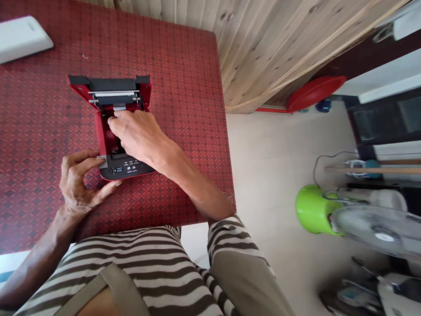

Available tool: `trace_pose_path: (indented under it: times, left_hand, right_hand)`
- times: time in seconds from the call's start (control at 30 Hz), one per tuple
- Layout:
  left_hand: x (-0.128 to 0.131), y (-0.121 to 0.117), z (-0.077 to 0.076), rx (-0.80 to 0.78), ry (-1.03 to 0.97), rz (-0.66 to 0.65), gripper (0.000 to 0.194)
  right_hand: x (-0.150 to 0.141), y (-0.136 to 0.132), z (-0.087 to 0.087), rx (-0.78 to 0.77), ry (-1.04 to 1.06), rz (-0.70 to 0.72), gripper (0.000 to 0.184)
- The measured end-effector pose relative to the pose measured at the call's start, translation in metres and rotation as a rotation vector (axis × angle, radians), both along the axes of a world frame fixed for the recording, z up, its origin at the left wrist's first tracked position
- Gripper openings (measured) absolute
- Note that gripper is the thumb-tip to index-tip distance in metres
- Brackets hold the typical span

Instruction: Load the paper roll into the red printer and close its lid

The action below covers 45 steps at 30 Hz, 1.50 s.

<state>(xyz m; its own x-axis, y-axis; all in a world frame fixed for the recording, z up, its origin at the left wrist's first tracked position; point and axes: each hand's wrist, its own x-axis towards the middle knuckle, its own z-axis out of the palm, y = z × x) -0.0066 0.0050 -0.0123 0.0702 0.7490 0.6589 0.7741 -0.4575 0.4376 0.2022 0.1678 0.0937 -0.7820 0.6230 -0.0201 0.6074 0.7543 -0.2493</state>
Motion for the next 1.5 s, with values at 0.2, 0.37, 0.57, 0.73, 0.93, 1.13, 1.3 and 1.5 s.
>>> trace_pose_path:
  times: [0.2, 0.37, 0.57, 0.73, 0.93, 1.13, 1.3, 1.5]
  left_hand:
    - [-0.001, 0.0, -0.003, -0.014, -0.013, 0.038, 0.064]
    - [-0.002, 0.001, -0.006, -0.051, -0.052, 0.074, 0.067]
    - [-0.001, 0.004, -0.007, 0.034, -0.021, 0.024, 0.067]
    - [-0.007, 0.001, -0.006, -0.047, -0.043, 0.001, 0.068]
    - [-0.006, -0.001, -0.006, -0.077, -0.128, -0.041, 0.071]
    - [-0.003, -0.001, -0.002, -0.06, -0.119, -0.046, 0.071]
    - [-0.003, 0.001, 0.003, -0.004, 0.0, -0.042, 0.073]
    - [-0.004, -0.001, 0.005, -0.057, 0.012, -0.012, 0.067]
  right_hand:
    - [0.037, -0.024, 0.018, -0.03, 0.25, -0.1, 0.028]
    - [0.089, -0.017, 0.005, -0.072, 0.787, -0.285, 0.025]
    - [0.106, 0.014, -0.071, -0.258, 0.911, -0.577, 0.056]
    - [0.097, 0.018, -0.119, -0.269, 0.804, -0.592, 0.028]
    - [0.099, 0.015, -0.124, -0.338, 0.726, -0.567, 0.036]
    - [0.135, -0.017, -0.099, -0.306, 0.69, -0.607, 0.047]
    - [0.158, -0.058, -0.08, -0.558, 0.585, -0.444, 0.037]
    - [0.138, -0.067, -0.094, -0.489, 0.662, -0.46, 0.028]
